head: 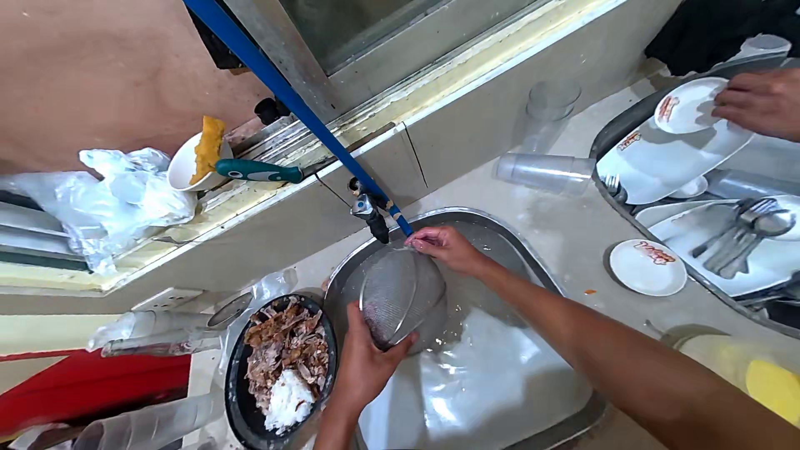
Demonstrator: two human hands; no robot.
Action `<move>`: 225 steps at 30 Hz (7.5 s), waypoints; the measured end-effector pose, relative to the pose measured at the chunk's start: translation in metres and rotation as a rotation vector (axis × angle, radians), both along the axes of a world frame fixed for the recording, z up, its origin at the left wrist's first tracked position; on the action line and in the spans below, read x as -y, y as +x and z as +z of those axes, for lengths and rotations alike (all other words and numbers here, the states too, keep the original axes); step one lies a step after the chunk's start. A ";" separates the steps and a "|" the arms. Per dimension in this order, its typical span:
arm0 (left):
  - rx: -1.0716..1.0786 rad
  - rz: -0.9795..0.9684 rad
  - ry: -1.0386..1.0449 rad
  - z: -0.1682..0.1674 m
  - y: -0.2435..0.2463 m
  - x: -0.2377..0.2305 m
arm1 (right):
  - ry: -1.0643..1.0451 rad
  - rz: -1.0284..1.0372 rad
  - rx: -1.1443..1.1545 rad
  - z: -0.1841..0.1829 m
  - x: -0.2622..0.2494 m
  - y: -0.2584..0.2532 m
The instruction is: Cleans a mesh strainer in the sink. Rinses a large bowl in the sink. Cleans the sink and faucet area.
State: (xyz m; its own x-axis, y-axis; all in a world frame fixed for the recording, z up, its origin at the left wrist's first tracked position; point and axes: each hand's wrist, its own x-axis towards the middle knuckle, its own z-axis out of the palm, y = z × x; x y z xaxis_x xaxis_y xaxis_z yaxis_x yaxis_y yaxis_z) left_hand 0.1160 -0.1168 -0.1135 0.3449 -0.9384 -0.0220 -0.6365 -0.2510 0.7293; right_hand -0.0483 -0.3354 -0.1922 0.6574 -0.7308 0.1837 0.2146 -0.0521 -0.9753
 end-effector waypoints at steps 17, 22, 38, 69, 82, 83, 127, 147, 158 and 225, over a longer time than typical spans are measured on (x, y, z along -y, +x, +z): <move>0.032 -0.191 0.460 0.029 0.038 -0.020 | 0.981 -0.017 -0.437 0.008 0.014 -0.004; 0.367 -0.039 0.432 0.042 0.038 -0.083 | 1.172 0.115 -0.179 0.015 -0.006 -0.007; -1.047 0.419 0.418 0.049 -0.038 -0.041 | -0.717 -0.079 -0.696 -0.002 -0.052 0.047; -1.231 0.327 0.480 0.022 -0.040 -0.050 | -0.941 0.287 -0.562 0.001 -0.032 0.053; -1.245 0.569 0.327 0.026 -0.052 -0.043 | -0.688 0.112 -0.942 -0.003 -0.042 0.066; -1.247 0.565 0.332 0.024 -0.051 -0.045 | -0.585 0.052 -0.850 -0.006 -0.044 0.061; -0.978 0.247 0.426 0.004 -0.039 -0.049 | -0.160 -0.025 -0.590 0.046 -0.102 0.051; -0.984 0.316 0.367 -0.013 -0.048 -0.077 | -0.899 0.388 -0.988 0.007 -0.027 0.000; -1.560 0.267 0.192 -0.019 -0.061 -0.054 | -0.306 -0.507 -0.582 0.071 -0.020 -0.057; 0.117 -0.177 0.024 -0.021 0.069 0.131 | 0.982 0.010 -0.283 0.111 -0.219 -0.148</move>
